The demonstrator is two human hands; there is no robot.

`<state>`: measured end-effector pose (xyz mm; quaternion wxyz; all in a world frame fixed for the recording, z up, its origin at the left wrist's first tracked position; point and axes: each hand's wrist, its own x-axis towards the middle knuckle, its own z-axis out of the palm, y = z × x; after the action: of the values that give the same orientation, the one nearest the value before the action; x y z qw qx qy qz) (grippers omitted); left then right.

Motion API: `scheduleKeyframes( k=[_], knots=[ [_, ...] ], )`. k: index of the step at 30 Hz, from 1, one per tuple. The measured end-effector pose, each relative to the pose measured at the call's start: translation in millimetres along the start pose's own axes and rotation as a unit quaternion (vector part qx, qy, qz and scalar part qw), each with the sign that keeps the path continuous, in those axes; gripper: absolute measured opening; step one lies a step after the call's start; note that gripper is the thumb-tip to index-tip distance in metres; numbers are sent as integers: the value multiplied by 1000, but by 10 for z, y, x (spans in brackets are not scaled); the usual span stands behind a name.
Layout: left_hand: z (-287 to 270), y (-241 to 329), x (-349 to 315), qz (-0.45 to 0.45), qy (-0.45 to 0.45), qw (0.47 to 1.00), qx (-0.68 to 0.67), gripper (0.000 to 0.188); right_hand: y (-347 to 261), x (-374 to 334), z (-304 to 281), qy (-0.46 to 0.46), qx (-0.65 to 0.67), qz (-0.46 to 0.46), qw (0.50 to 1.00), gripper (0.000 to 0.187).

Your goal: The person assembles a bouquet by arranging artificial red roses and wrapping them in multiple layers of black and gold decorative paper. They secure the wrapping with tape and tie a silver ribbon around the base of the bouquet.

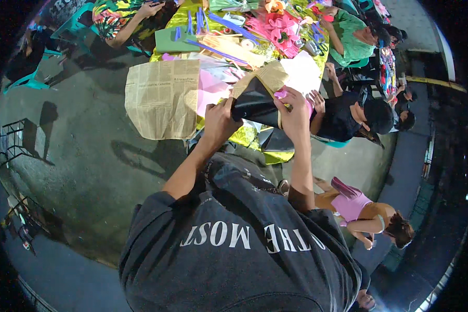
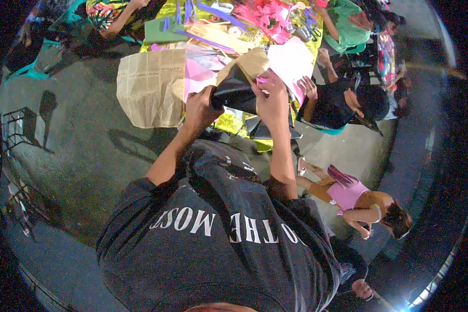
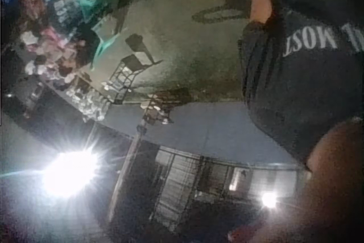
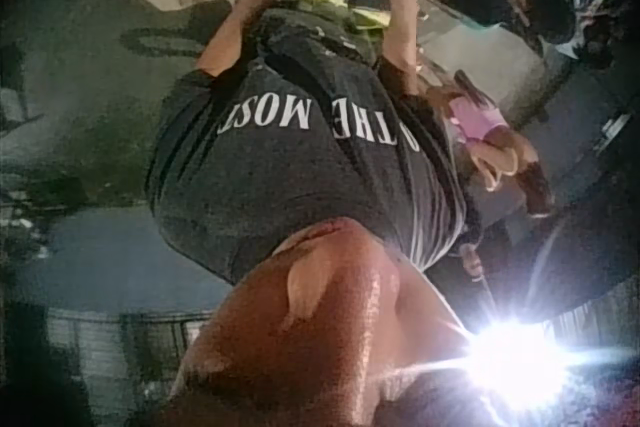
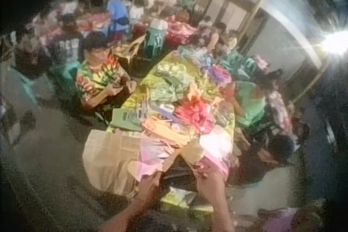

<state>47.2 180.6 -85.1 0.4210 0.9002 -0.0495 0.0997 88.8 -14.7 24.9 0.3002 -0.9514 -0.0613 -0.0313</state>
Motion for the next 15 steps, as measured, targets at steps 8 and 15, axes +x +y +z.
scheduleKeyframes(
  k=[8,15],
  knots=[
    [-18,-44,57,-12,-7,1000,-11,45,135,-124,-47,-16,-30,-4,999,22],
    [-12,-38,76,-12,-13,1000,-19,46,234,-100,-144,-34,25,7,999,19]
  ],
)
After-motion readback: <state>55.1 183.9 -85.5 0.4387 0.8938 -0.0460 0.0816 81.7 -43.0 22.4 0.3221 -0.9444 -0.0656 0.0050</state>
